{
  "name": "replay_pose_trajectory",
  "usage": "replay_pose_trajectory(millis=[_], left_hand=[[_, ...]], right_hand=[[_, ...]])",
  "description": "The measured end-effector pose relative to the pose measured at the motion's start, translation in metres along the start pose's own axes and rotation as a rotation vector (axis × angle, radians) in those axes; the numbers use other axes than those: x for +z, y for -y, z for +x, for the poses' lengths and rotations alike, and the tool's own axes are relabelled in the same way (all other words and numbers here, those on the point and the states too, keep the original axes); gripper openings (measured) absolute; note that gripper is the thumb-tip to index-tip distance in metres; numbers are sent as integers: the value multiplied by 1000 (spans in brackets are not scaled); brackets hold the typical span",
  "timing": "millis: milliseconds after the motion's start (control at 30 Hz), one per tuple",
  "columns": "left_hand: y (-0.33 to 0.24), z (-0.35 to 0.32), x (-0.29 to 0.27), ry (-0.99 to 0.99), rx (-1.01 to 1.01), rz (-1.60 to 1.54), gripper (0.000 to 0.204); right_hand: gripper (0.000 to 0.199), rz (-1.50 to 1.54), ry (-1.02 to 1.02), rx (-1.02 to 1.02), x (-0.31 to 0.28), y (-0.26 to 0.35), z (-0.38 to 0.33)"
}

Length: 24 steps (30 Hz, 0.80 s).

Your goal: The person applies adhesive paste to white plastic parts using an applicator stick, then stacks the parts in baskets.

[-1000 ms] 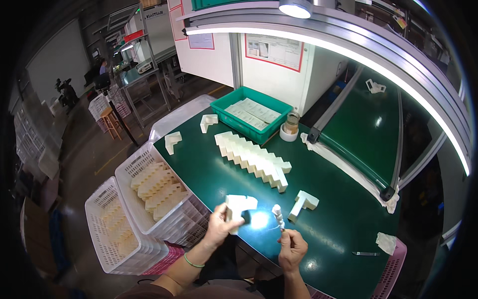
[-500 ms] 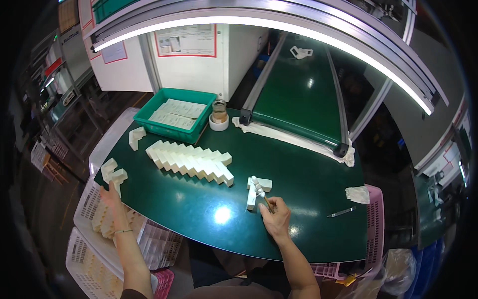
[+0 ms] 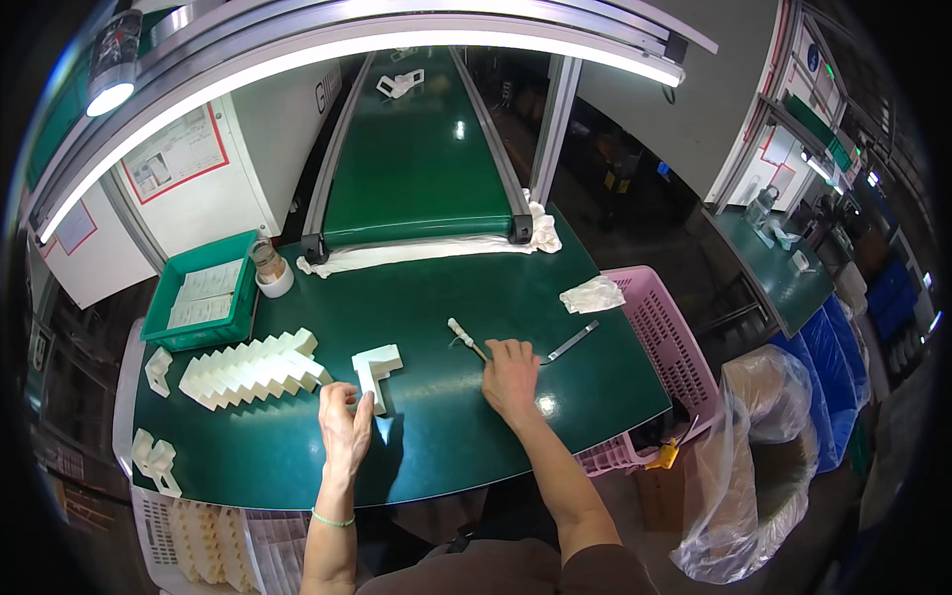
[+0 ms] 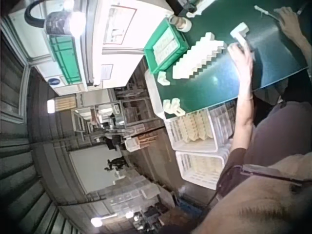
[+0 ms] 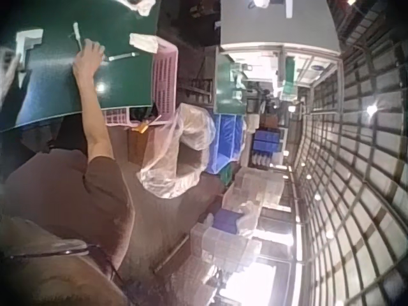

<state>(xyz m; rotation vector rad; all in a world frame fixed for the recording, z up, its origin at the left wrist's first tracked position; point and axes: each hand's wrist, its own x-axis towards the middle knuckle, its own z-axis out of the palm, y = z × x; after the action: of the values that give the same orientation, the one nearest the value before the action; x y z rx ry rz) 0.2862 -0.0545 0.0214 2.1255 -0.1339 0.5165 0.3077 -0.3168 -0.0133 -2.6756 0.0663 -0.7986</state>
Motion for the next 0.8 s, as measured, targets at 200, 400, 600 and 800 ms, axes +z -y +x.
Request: replay_pose_trajectory(millis=[200, 400, 600, 800], left_hand=[[10, 17, 43, 35, -253, 117, 29], [8, -22, 35, 24, -220, -401, 12], [-15, -65, 24, -62, -154, -751, 69], [-28, -72, 6, -143, 111, -226, 66]], right_hand=[[27, -263, 152, -177, -59, -103, 16], [14, -113, 297, -147, -83, -139, -12], [10, 493, 114, 62, -75, -69, -30], [10, 1125, 331, 76, -57, 60, -31]])
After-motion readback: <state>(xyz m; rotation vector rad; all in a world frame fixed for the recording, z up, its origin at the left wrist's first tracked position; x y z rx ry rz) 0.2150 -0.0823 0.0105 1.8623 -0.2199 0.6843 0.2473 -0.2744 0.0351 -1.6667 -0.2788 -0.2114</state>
